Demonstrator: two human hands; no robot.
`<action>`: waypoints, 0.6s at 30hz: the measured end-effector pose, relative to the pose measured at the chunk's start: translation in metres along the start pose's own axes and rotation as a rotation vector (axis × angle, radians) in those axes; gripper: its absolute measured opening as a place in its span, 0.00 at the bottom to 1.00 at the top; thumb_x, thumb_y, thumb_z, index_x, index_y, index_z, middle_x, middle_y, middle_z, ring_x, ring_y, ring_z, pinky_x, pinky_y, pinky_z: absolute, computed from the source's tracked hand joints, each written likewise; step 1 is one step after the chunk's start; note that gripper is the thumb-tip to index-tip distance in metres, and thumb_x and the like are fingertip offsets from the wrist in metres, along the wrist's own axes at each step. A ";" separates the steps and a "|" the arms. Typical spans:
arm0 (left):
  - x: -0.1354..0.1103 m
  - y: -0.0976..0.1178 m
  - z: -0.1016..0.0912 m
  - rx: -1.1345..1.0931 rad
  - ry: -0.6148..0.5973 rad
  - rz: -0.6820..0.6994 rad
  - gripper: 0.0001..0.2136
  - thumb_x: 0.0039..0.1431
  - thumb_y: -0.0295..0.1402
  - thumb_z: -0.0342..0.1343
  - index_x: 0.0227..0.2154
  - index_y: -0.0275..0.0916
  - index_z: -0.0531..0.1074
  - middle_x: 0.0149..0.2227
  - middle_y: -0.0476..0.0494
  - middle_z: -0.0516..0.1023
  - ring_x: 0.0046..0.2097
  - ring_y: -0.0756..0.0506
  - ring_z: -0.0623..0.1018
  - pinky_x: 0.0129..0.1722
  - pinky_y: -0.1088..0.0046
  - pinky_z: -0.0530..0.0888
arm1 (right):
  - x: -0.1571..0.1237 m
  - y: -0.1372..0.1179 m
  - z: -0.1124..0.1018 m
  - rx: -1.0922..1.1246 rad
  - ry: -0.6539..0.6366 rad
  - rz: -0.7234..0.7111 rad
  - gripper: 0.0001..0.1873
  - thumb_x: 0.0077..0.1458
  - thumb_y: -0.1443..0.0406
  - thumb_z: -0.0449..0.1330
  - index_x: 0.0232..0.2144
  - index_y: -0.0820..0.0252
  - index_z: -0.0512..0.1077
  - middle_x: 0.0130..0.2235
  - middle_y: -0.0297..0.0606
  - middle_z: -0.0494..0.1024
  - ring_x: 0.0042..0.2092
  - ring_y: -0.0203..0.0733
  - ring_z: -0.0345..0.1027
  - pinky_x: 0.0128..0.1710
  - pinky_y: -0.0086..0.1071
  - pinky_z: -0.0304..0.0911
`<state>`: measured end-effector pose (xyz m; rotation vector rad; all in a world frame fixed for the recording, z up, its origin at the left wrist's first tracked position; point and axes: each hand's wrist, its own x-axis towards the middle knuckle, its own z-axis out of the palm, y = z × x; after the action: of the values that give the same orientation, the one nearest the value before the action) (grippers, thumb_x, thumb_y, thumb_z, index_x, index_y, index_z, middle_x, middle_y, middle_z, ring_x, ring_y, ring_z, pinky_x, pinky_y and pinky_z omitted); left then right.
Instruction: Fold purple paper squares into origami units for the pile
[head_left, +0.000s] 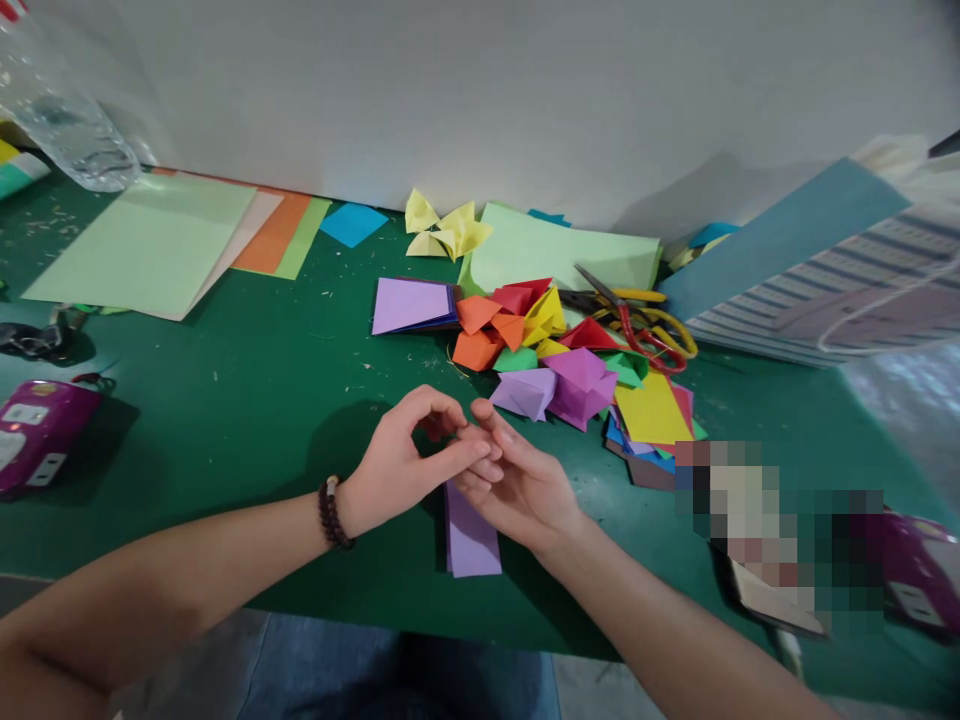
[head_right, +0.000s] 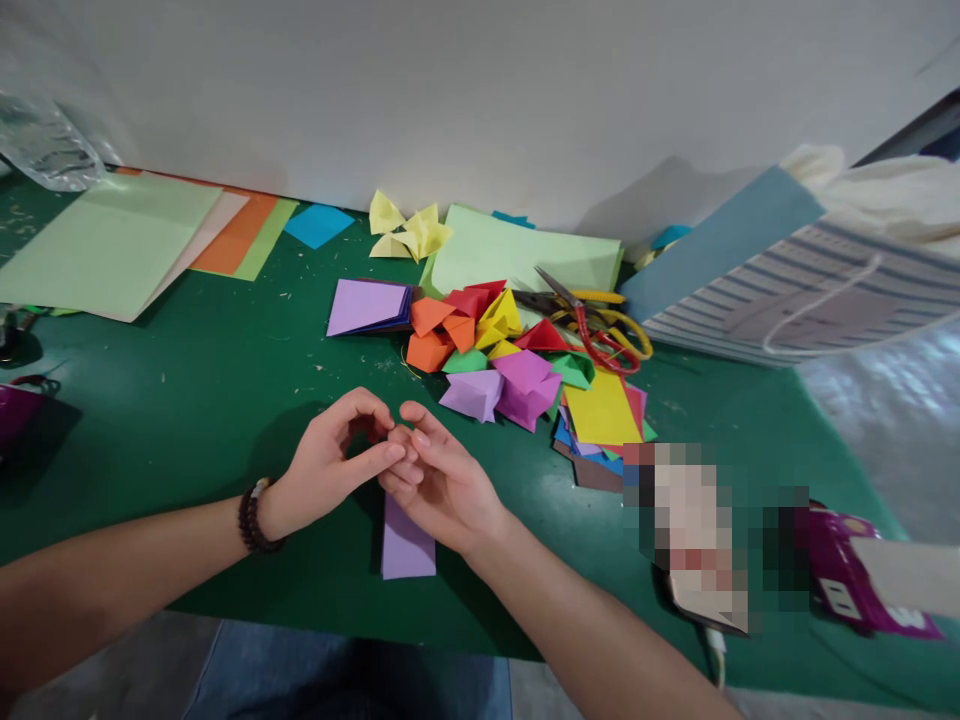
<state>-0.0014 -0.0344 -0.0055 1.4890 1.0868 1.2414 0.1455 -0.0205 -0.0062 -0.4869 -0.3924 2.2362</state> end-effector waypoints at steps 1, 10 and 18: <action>0.000 0.000 0.001 -0.031 0.005 -0.028 0.08 0.54 0.33 0.61 0.32 0.38 0.67 0.31 0.50 0.69 0.33 0.51 0.69 0.35 0.73 0.68 | 0.000 0.001 0.001 -0.012 -0.003 -0.005 0.10 0.48 0.67 0.66 0.34 0.55 0.73 0.22 0.24 0.62 0.21 0.27 0.47 0.22 0.19 0.58; -0.001 0.004 0.006 -0.236 -0.043 -0.177 0.17 0.48 0.36 0.66 0.28 0.39 0.60 0.25 0.57 0.62 0.26 0.55 0.62 0.25 0.78 0.62 | -0.004 0.007 0.006 -0.070 -0.054 -0.009 0.07 0.51 0.65 0.65 0.34 0.53 0.70 0.22 0.23 0.59 0.21 0.28 0.45 0.23 0.19 0.59; 0.002 0.004 -0.001 -0.110 -0.144 -0.096 0.14 0.53 0.36 0.61 0.30 0.39 0.60 0.28 0.54 0.61 0.28 0.54 0.64 0.27 0.77 0.64 | -0.005 0.003 0.005 -0.065 0.021 0.007 0.10 0.49 0.67 0.65 0.30 0.55 0.66 0.23 0.24 0.58 0.21 0.28 0.42 0.21 0.19 0.56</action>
<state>-0.0015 -0.0331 -0.0007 1.4035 0.9683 1.0924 0.1439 -0.0267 -0.0020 -0.5458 -0.4541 2.2285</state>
